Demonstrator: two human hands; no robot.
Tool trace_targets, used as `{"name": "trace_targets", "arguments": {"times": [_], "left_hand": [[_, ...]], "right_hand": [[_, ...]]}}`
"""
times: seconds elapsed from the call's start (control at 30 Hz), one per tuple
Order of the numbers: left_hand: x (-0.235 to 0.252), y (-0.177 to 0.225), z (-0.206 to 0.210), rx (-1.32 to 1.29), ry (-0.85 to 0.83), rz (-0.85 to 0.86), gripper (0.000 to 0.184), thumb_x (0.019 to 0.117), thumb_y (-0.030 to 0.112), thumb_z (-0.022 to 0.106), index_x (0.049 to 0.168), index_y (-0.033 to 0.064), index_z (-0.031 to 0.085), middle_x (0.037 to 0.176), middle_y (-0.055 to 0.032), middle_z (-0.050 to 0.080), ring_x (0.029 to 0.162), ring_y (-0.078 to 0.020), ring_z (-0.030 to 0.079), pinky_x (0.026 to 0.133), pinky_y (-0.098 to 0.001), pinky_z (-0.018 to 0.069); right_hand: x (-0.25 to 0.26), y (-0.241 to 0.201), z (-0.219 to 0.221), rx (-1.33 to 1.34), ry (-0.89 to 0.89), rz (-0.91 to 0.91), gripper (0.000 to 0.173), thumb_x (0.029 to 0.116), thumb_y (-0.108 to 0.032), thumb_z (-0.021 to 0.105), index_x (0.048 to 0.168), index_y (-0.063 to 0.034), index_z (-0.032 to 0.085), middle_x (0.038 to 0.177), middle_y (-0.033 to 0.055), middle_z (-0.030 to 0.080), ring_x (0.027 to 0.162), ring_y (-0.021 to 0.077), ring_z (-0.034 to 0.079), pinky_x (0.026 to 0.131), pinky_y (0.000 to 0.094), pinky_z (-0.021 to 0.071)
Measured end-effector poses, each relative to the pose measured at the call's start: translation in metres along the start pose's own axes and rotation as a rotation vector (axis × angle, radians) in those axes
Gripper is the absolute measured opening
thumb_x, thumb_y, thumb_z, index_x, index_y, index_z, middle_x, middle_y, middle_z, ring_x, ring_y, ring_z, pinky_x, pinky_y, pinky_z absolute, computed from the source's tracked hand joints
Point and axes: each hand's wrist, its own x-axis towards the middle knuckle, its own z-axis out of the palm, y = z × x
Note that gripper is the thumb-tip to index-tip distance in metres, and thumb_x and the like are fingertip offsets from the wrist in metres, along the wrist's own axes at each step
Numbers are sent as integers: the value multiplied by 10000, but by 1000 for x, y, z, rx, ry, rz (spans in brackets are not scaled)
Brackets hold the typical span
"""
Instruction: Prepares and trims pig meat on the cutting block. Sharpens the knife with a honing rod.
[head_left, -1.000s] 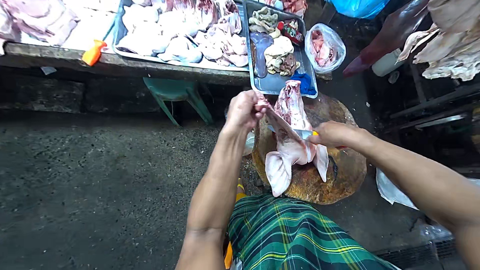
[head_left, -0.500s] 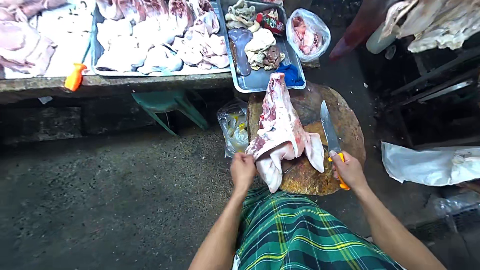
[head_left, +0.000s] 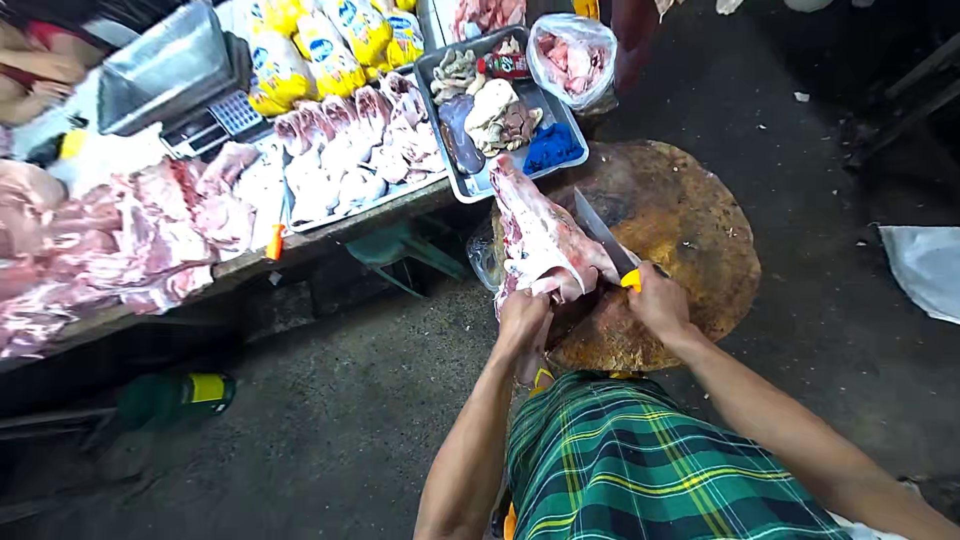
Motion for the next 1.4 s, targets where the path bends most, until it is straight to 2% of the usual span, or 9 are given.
{"name": "trace_targets", "arguments": {"times": [0.17, 0.37, 0.6, 0.7, 0.83, 0.97, 1.07, 1.17, 1.4], "left_hand": [[-16, 44, -20, -191, -180, 172, 289, 923, 355, 674, 993, 77, 708, 803, -100, 684, 655, -201, 639, 589, -427, 542], [-19, 90, -46, -305, -237, 226, 147, 942, 122, 613, 977, 31, 724, 763, -75, 691, 650, -148, 639, 598, -360, 551], [-6, 25, -10, 238, -392, 444, 143, 930, 214, 661, 879, 115, 751, 752, -30, 713, 697, -164, 680, 674, -459, 569], [10, -6, -5, 204, -361, 431, 136, 946, 220, 645, 916, 128, 740, 790, -20, 721, 745, -160, 690, 712, -466, 573], [17, -13, -14, 301, -251, 494, 148, 961, 275, 649, 966, 146, 720, 792, -53, 705, 736, -220, 692, 669, -530, 570], [-17, -20, -10, 490, 94, 743, 401, 888, 300, 718, 1218, 75, 678, 1254, -152, 645, 1223, -360, 576, 1011, -581, 481], [-43, -20, 8, 370, 331, 1036, 517, 878, 318, 707, 1315, 50, 638, 1227, -198, 636, 1122, -371, 609, 909, -526, 531], [-47, -7, 20, 431, 211, 1063, 627, 934, 452, 701, 1437, 113, 543, 1249, -197, 606, 949, -325, 682, 724, -491, 602], [-35, -6, 12, 391, 39, 1042, 358, 936, 271, 713, 1257, 139, 623, 1164, -175, 602, 781, -313, 669, 613, -522, 587]], "right_hand": [[1, 10, -117, -53, 144, -218, 299, 953, -172, 670, 1199, -31, 578, 862, 267, 669, 779, 512, 677, 614, 688, 525], [15, -33, -215, -199, 180, -297, 355, 928, -133, 652, 1250, -40, 536, 920, 285, 668, 872, 534, 676, 679, 704, 509], [-10, 24, -145, -66, 70, -88, 270, 922, -167, 714, 1136, -37, 613, 931, 252, 684, 906, 488, 682, 749, 688, 531], [-35, 49, -113, 18, 158, -3, 287, 938, -170, 735, 1154, -38, 599, 910, 257, 677, 846, 493, 685, 690, 694, 539], [-92, 49, -81, 85, 290, 152, 447, 953, -246, 757, 1278, -3, 571, 1096, 264, 666, 956, 489, 679, 804, 701, 549], [-161, 26, -45, 336, 214, 436, 534, 952, -452, 736, 1290, -92, 531, 822, 171, 676, 631, 327, 691, 613, 567, 606], [-198, 4, -15, 535, 118, 488, 528, 966, -470, 708, 1301, -97, 543, 819, 138, 670, 630, 268, 683, 636, 504, 614], [-220, -16, 6, 591, 93, 462, 457, 1042, -536, 541, 1240, -125, 567, 768, 92, 644, 600, 219, 667, 604, 445, 610], [-232, -33, -3, 539, -196, 461, 486, 1057, -578, 460, 1219, -131, 557, 820, 90, 637, 592, 201, 647, 571, 388, 584]]}}
